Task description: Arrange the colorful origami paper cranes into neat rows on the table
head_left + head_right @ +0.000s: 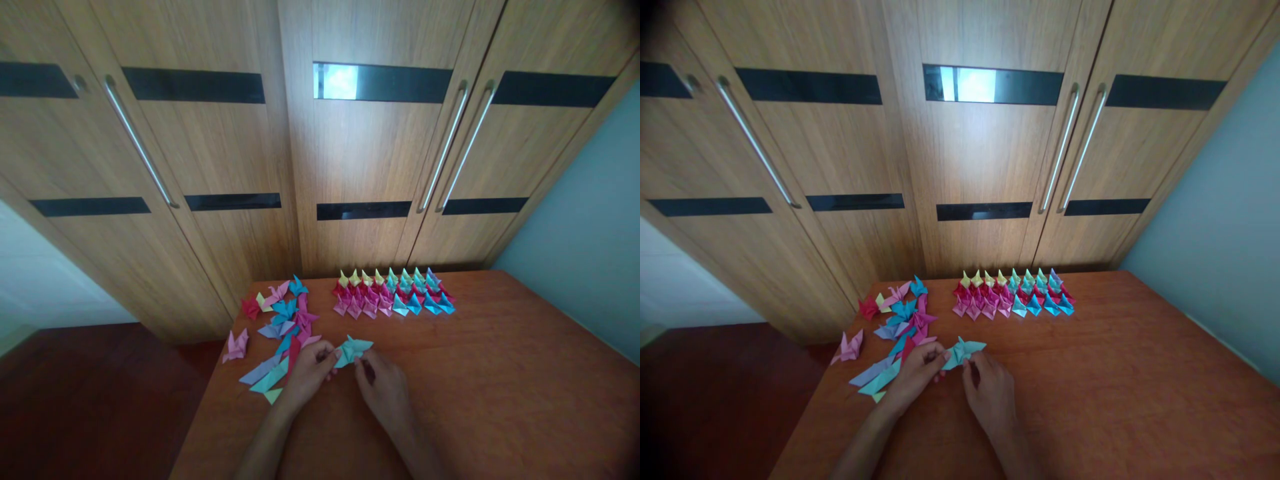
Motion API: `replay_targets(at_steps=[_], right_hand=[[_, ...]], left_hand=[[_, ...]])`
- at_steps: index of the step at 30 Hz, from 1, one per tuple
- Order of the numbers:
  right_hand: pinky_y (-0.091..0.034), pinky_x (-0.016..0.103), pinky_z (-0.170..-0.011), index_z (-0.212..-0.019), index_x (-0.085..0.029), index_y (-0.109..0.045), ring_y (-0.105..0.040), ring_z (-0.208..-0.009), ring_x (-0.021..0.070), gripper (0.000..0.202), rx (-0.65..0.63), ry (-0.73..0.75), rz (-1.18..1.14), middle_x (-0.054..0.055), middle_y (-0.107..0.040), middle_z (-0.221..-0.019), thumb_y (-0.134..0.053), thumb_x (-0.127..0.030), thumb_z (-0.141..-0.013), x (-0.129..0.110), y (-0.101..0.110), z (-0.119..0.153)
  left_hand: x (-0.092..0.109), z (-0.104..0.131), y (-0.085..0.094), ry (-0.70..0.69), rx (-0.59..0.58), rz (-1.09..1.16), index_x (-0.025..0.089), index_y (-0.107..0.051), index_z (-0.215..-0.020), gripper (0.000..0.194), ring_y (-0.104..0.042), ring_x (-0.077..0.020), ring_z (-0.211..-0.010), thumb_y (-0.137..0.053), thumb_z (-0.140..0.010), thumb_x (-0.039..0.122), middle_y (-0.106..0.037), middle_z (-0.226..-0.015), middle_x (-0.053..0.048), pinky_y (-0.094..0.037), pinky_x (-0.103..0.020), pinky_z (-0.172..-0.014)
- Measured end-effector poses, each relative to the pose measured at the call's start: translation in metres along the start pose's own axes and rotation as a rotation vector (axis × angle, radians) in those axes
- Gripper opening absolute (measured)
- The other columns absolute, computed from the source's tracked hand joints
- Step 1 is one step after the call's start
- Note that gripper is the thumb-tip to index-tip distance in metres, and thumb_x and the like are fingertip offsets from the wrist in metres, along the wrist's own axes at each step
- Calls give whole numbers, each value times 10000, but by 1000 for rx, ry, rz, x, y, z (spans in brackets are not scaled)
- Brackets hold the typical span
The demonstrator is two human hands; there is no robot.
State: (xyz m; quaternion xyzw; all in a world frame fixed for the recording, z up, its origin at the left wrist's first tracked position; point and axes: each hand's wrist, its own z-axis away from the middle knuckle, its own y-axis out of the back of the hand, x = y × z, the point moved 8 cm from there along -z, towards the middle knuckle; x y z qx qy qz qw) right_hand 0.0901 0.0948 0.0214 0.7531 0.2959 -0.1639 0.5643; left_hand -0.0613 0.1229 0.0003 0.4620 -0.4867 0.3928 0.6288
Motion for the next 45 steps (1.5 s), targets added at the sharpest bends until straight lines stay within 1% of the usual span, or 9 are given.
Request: replay_targets(at_steps=[2, 4, 6, 10, 14, 18, 31, 39, 45], right_hand=[[-356, 263, -584, -756, -227, -583, -618, -658, 188, 224, 18, -25, 59, 45, -665, -725, -443, -322, -903, 4, 1, -7], [-337, 257, -559, -741, -230, -572, -618, -644, 184, 212, 29, -53, 135, 40, -665, -713, -456, -317, -895, 7, 3, -16], [-317, 252, -540, -753, -233, -576, -623, -645, 180, 201, 14, -73, 218, 41, -671, -725, -457, -308, -896, 7, 3, -26], [-305, 235, -535, -797, -224, -593, -637, -675, 172, 204, -54, -120, 356, 44, -684, -764, -445, -304, -914, 4, -1, -43], [-340, 225, -560, -823, -212, -602, -650, -719, 171, 219, -102, -184, 420, 41, -696, -803, -433, -307, -926, 4, -6, -52], [-373, 227, -592, -859, -206, -606, -657, -754, 174, 231, -135, -225, 426, 60, -699, -831, -418, -315, -935, 4, -9, -55], [-384, 248, -587, -869, -207, -619, -660, -755, 192, 239, -157, -184, 467, 61, -697, -852, -414, -311, -937, 4, -8, -63], [-355, 241, -561, -866, -212, -603, -659, -726, 188, 235, -157, -174, 467, 50, -692, -808, -422, -346, -931, 4, -8, -56], [-301, 232, -536, -827, -224, -597, -654, -701, 170, 216, -170, -140, 414, 31, -688, -768, -434, -322, -928, 12, -8, -39]], left_hand=[[4, 0, 8, -34, 55, -59, 180, -547, -688, 379, -523, -118, -503, -505, -853, 518, -589, -579, 25, -402, -236, -552], [10, 1, 19, -81, 140, -145, 186, -545, -664, 372, -540, -133, -544, -505, -858, 501, -589, -584, 24, -413, -248, -599], [14, 3, 28, -108, 219, -220, 191, -552, -661, 365, -551, -151, -583, -495, -865, 489, -590, -592, 19, -406, -252, -604], [18, 5, 35, -98, 276, -284, 195, -563, -673, 359, -553, -160, -585, -466, -876, 475, -602, -589, 16, -380, -244, -569], [22, 6, 34, -112, 288, -311, 193, -569, -670, 361, -554, -158, -581, -457, -877, 467, -600, -587, 23, -372, -242, -570], [25, 7, 31, -130, 284, -318, 193, -564, -677, 353, -558, -156, -591, -455, -886, 456, -590, -592, 26, -376, -245, -583], [25, 6, 25, -114, 242, -331, 189, -573, -694, 324, -547, -151, -580, -457, -882, 426, -593, -597, 21, -377, -238, -566], [27, 7, 26, -129, 243, -356, 190, -575, -690, 326, -547, -148, -580, -445, -887, 416, -590, -591, 26, -376, -238, -580], [25, 7, 24, -140, 244, -371, 189, -576, -692, 313, -547, -144, -573, -450, -884, 402, -594, -592, 25, -367, -234, -559]])
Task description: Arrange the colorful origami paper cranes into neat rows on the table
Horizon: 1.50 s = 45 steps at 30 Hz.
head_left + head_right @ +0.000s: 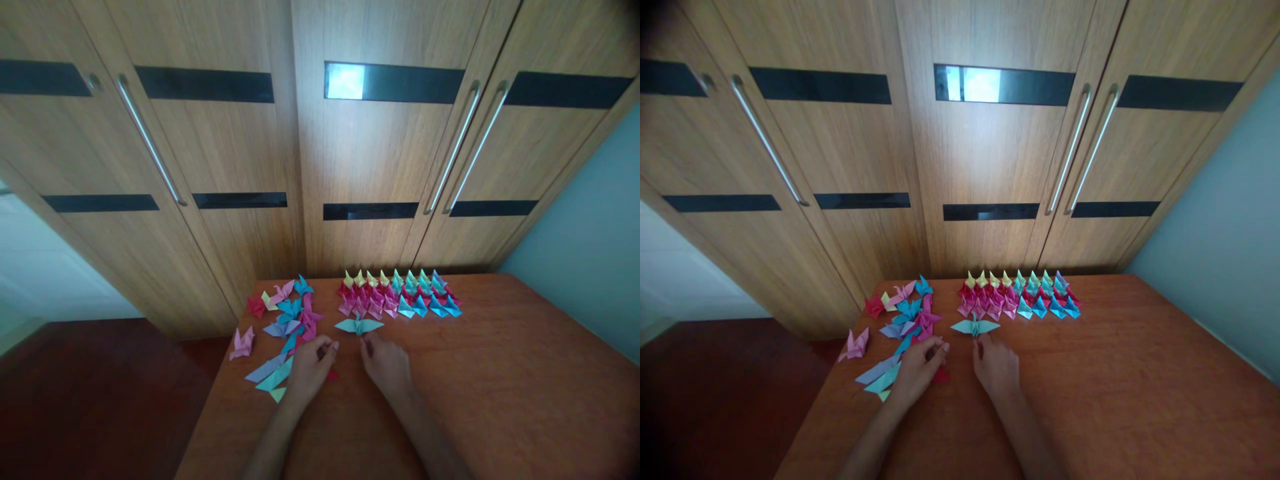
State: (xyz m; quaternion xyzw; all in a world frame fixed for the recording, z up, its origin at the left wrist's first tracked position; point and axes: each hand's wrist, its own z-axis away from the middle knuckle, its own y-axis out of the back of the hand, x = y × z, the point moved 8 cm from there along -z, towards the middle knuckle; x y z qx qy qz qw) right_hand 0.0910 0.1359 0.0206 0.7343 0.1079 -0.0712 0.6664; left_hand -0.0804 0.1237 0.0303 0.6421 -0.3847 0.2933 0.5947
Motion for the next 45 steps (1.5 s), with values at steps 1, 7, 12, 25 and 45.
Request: replay_targets(at_steps=[1, 7, 12, 25, 45], right_hand=[[-294, 232, -535, -815, -223, -595, -652, -693, 166, 214, -3, 4, -13, 27, -687, -758, -438, -317, -926, 3, -3, 3], [-289, 228, -545, -757, -218, -577, -625, -644, 142, 228, 7, 26, -156, -5, -667, -697, -442, -301, -921, 18, -20, 15], [-308, 222, -557, -722, -216, -569, -596, -614, 128, 243, 26, 21, -309, -21, -638, -657, -443, -304, -910, 24, -24, 14], [-319, 223, -565, -733, -220, -604, -607, -632, 138, 273, 1, 28, -369, -12, -656, -670, -426, -323, -912, 21, -18, 15], [-349, 226, -564, -685, -207, -594, -559, -579, 135, 337, 34, 60, -544, -10, -606, -613, -426, -399, -904, 16, -11, 15]], left_hand=[[1, 0, 0, -3, 1, -2, 189, -578, -693, 309, -552, -145, -577, -450, -883, 396, -596, -596, 24, -371, -233, -558], [-1, -2, 18, -7, 105, -97, 199, -627, -756, 259, -584, -159, -631, -460, -871, 361, -639, -664, 12, -402, -244, -590], [-6, -1, 71, -49, 410, -273, 209, -638, -901, 200, -602, -183, -764, -470, -864, 311, -659, -871, -25, -452, -289, -722], [-40, 0, 108, 43, 429, -660, 200, -612, -1033, 230, -644, -231, -895, -478, -863, 277, -663, -1016, -76, -483, -334, -808], [20, 22, 122, -175, 634, -623, 191, -645, -954, 202, -643, -191, -747, -467, -887, 258, -689, -882, -60, -492, -286, -706]])
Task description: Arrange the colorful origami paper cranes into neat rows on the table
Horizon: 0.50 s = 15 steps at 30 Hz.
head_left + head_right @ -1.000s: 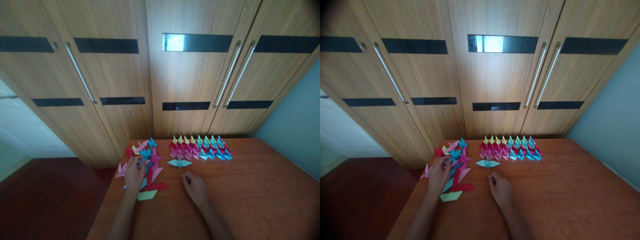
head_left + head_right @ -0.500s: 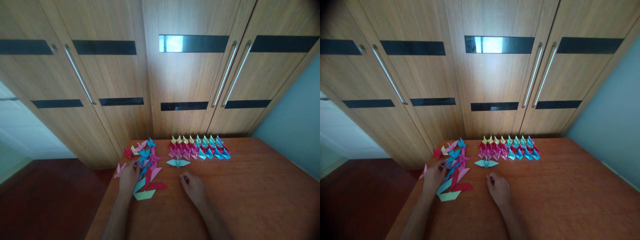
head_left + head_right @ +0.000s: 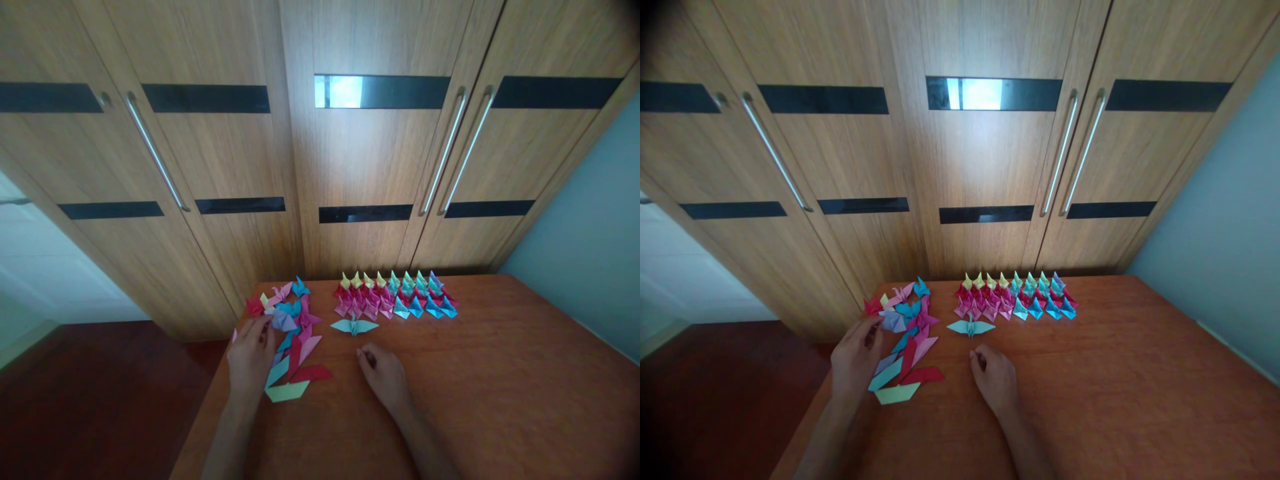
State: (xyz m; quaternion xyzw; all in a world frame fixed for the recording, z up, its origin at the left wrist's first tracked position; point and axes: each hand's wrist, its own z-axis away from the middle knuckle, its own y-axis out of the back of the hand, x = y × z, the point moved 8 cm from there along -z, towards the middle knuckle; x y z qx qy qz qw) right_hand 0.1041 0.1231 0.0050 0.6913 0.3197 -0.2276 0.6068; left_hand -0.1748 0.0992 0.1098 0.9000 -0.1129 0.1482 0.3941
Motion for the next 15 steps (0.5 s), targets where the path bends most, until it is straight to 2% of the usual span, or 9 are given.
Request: replay_targets(at_steps=[3, 7, 11, 15], right_hand=[[-394, 229, -578, -735, -190, -604, -557, -598, 141, 399, -31, 65, -311, 4, -604, -646, -388, -471, -918, -21, 1, 4], [-428, 230, -574, -858, -176, -624, -569, -633, 148, 449, -78, 41, -616, 26, -633, -745, -344, -520, -928, -45, -1, 12], [-456, 252, -623, -889, -182, -644, -593, -689, 174, 374, -69, -43, -609, 37, -662, -785, -454, -504, -889, -44, -7, 17], [-470, 271, -681, -870, -188, -662, -616, -732, 193, 307, -3, -70, -545, 47, -686, -805, -499, -449, -867, -26, -9, 17]], left_hand=[[30, 9, -1, -99, -7, 84, 198, -646, -958, 190, -649, -197, -834, -472, -887, 225, -691, -919, -64, -502, -303, -790], [67, 31, -22, -226, -105, 173, 208, -649, -1003, 223, -637, -208, -947, -456, -895, 174, -685, -987, -78, -506, -333, -870], [93, 53, -42, -310, -233, 254, 227, -643, -1060, 273, -631, -216, -991, -438, -900, 145, -680, -1033, -80, -519, -373, -885], [109, 65, -49, -336, -352, 331, 229, -592, -1164, 282, -625, -228, -994, -498, -898, 218, -670, -1059, -92, -521, -391, -887]])
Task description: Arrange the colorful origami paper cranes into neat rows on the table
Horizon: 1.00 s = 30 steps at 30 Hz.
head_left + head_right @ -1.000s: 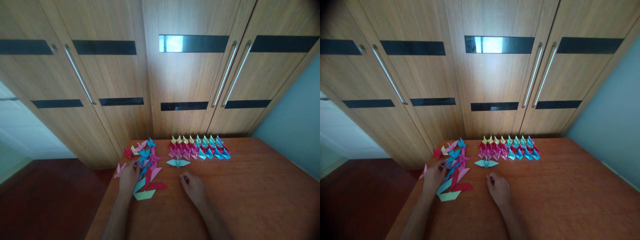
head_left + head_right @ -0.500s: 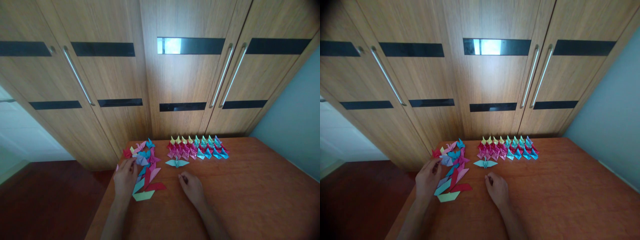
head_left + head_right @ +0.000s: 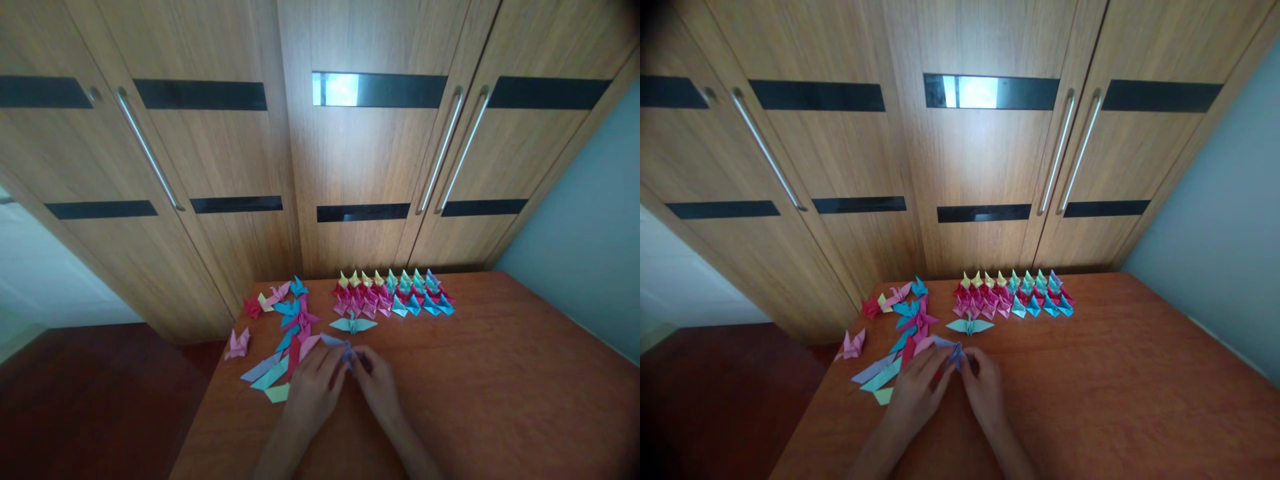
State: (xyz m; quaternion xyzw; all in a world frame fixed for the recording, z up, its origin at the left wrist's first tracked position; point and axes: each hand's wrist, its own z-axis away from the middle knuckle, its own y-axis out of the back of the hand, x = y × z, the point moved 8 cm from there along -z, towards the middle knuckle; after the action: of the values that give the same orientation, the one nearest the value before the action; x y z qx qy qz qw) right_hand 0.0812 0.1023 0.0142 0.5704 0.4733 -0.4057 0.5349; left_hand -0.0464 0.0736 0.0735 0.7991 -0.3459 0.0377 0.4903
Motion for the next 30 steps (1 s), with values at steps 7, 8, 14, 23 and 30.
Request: replay_targets(at_steps=[7, 8, 14, 23, 30], right_hand=[[-428, 245, -623, -795, -193, -652, -596, -673, 177, 230, 14, 23, 181, 23, -663, -732, -494, -347, -859, -1, 16, 1], [-423, 241, -621, -791, -193, -653, -594, -669, 172, 215, -3, 35, 197, 20, -663, -730, -497, -327, -855, -5, 17, 1], [-426, 227, -648, -796, -196, -678, -606, -702, 159, 187, -146, 83, 189, 13, -683, -764, -520, -288, -839, -25, 16, 4], [-392, 217, -600, -745, -174, -657, -545, -648, 134, 235, -316, -37, -7, -5, -630, -690, -575, -380, -823, -20, 9, 11], [-371, 201, -531, -704, -166, -609, -499, -550, 85, 292, -350, -315, -748, -20, -591, -637, -734, -429, -735, 11, -6, 20]], left_hand=[[-15, 1, 17, 144, 153, 54, 228, -582, -1170, 318, -552, -257, -1122, -560, -854, 253, -601, -1177, -103, -444, -437, -976], [-19, 0, 16, 165, 141, 72, 233, -578, -1184, 347, -540, -261, -1141, -572, -838, 249, -593, -1201, -99, -434, -443, -984], [-21, 3, -19, 279, -252, 377, 224, -684, -905, 188, -626, -196, -825, -532, -802, 181, -699, -868, -28, -478, -293, -767], [-22, 15, -36, 428, -418, 836, 160, -676, -788, 161, -537, -142, -675, -571, -813, 278, -632, -719, 4, -383, -218, -609], [-21, 26, -42, 555, -393, 1336, 127, -680, -815, 246, -562, -136, -680, -677, -793, 372, -671, -749, -42, -394, -227, -652]])
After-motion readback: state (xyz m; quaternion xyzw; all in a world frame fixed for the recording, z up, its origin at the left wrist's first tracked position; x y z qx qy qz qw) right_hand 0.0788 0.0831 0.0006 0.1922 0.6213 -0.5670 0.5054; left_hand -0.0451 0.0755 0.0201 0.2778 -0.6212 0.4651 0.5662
